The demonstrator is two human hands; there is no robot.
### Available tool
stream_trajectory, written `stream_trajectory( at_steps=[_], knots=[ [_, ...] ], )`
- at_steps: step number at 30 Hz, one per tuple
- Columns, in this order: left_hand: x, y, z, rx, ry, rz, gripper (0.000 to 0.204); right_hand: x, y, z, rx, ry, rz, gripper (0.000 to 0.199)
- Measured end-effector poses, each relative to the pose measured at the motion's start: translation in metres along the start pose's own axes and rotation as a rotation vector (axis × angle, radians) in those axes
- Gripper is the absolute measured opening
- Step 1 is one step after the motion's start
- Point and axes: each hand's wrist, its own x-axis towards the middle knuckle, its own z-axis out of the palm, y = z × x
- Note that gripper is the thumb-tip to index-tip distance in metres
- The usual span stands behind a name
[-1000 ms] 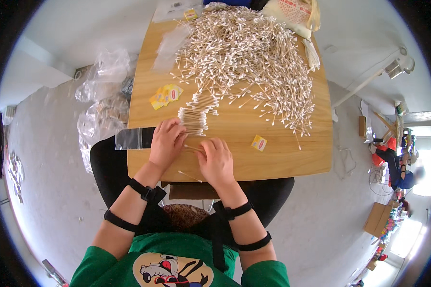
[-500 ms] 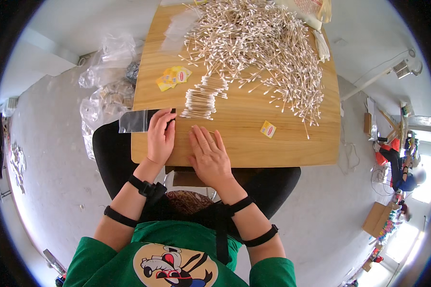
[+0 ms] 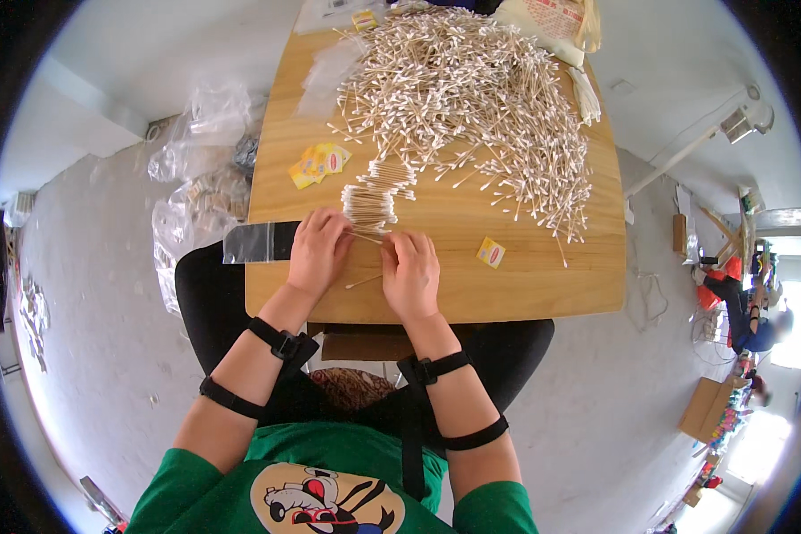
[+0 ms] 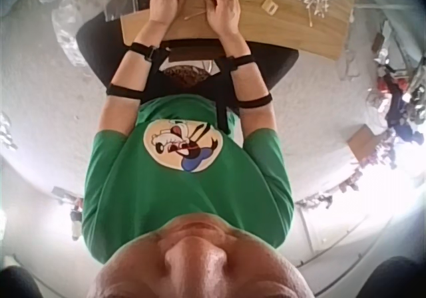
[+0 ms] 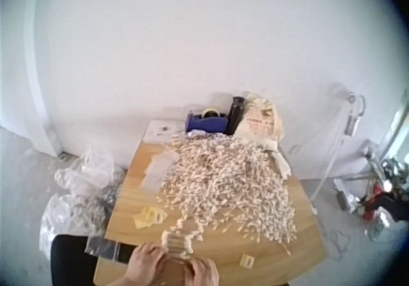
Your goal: Arranging and packaging cotton swabs on a table.
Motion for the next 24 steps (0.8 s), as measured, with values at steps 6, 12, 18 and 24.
stream_trajectory(
  at_steps=[6, 12, 18, 24],
  knots=[
    [-0.018, -0.003, -0.008, 0.068, 0.006, 0.107, 0.013, 0.005, 0.008, -0.009, 0.075, -0.094, 0.034, 0.015],
    [-0.038, 0.013, -0.019, -0.037, -0.033, 0.061, 0.013, 0.006, 0.006, -0.014, 0.1, -0.118, -0.001, 0.013],
    [-0.01, 0.007, -0.009, -0.06, 0.08, -0.062, 0.013, 0.01, 0.005, -0.01, 0.063, -0.116, 0.014, 0.013],
    [0.0, 0.0, -0.003, -0.072, 0.07, -0.068, 0.014, 0.016, 0.001, -0.006, -0.07, -0.148, 0.0, 0.01]
  ],
)
